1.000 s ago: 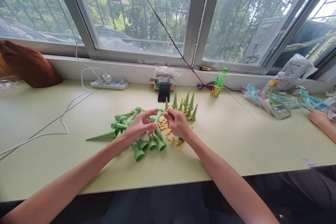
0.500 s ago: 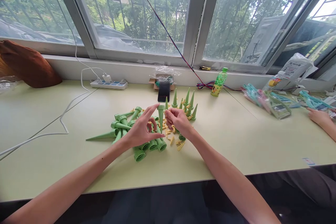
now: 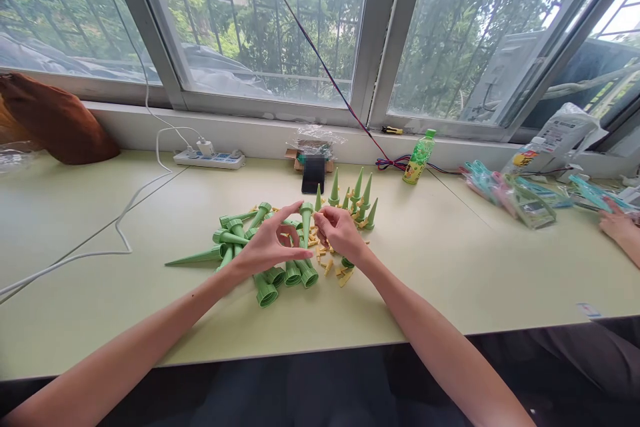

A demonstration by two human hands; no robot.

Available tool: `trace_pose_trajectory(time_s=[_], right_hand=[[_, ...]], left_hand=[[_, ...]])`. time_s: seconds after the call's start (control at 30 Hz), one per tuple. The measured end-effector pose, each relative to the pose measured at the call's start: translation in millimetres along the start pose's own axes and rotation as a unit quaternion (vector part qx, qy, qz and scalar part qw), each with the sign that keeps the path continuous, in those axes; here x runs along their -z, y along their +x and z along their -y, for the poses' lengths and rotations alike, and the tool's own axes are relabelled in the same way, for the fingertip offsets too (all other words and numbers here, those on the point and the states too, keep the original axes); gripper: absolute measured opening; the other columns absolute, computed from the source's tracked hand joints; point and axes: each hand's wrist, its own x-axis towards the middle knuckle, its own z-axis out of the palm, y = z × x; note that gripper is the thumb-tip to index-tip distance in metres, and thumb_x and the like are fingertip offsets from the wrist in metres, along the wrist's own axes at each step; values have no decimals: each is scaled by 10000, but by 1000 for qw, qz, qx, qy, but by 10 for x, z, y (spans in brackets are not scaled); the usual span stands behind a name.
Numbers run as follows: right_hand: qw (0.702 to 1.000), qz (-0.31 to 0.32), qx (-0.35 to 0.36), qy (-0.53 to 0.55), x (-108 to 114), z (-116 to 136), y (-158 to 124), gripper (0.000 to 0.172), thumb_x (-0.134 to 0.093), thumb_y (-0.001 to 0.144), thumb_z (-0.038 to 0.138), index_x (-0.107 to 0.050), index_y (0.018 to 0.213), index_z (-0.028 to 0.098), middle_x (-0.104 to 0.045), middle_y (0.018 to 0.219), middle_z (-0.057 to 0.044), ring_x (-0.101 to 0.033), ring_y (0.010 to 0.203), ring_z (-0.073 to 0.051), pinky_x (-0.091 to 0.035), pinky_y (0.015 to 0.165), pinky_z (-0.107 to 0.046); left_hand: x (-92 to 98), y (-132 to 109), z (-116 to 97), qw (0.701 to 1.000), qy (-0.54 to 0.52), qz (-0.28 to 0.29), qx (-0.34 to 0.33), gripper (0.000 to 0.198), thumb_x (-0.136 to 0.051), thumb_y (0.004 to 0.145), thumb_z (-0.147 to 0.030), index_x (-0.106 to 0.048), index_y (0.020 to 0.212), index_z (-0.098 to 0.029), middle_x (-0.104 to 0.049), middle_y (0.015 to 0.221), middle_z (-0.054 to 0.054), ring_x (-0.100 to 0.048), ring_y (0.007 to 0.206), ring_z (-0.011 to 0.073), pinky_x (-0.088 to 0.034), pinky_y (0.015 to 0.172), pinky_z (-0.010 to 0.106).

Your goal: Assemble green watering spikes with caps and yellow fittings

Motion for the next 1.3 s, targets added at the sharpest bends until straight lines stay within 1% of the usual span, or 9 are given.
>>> trace_pose_trajectory(time_s=[0.1,0.23,0.33,0.43,0.53,0.6,0.83,1.0,1.3], right_hand=[[996,-20,28,-83,0,-11,-16,360,-552,898,510,-510,711,205,-456,498,51,-411,422,-97,-338,424,-242],[994,-34,36,-100,-11,7,-20,356,-542,907,496,-513,703,206,-445,487,54,-398,417,-95,-329,432,-243],[997,-24,20,-64,-16,36,-10,365,-559,897,502,-500,697,203,-436,477,60,-400,393,-90,-311,406,-237],[1000,-9,-10,27,-12,65,2,418,-631,843,525,-449,645,205,-372,479,74,-414,401,-88,-311,385,-225],[987,25,-62,144,-2,85,9,475,-686,804,527,-399,607,204,-307,491,87,-371,418,-71,-296,380,-205],[977,44,-88,190,5,90,9,474,-705,798,511,-403,608,198,-297,494,90,-341,425,-63,-281,381,-193],[970,40,-97,220,13,36,10,443,-703,821,466,-433,611,185,-298,507,86,-359,424,-64,-273,380,-194],[967,34,-112,225,30,13,17,452,-696,832,456,-421,603,180,-291,508,82,-359,433,-65,-270,388,-196],[962,41,-124,238,30,10,19,441,-708,822,453,-434,609,180,-286,502,84,-345,428,-63,-267,383,-195]], left_hand=[[31,42,55,995,-80,4,56,894,-834,655,-375,-424,1439,-242,-500,1341,158,-563,572,52,-466,406,188],[44,64,65,992,-113,7,64,819,-817,683,-369,-455,1408,-250,-475,1359,164,-564,561,46,-473,404,195],[27,35,20,996,-74,21,38,897,-833,654,-365,-393,1432,-292,-402,1421,160,-610,642,78,-497,426,198],[3,-4,-14,999,9,26,-24,976,-831,646,-378,-304,1467,-345,-345,1463,141,-614,682,85,-543,486,228],[-12,-23,-13,990,104,14,-96,971,-807,682,-381,-259,1484,-381,-311,1495,123,-599,690,87,-557,534,250],[-15,-25,-4,983,138,9,-120,962,-795,704,-393,-240,1490,-392,-288,1513,115,-592,702,93,-560,555,260],[-17,-6,20,985,137,7,-105,1017,-805,683,-443,-212,1506,-369,-326,1479,115,-593,675,81,-563,574,257],[11,11,29,988,120,30,-97,1044,-805,684,-432,-182,1521,-385,-332,1474,117,-599,677,73,-564,567,243],[20,12,11,992,88,25,-84,970,-788,719,-411,-235,1516,-382,-373,1443,126,-613,663,64,-564,568,233]])
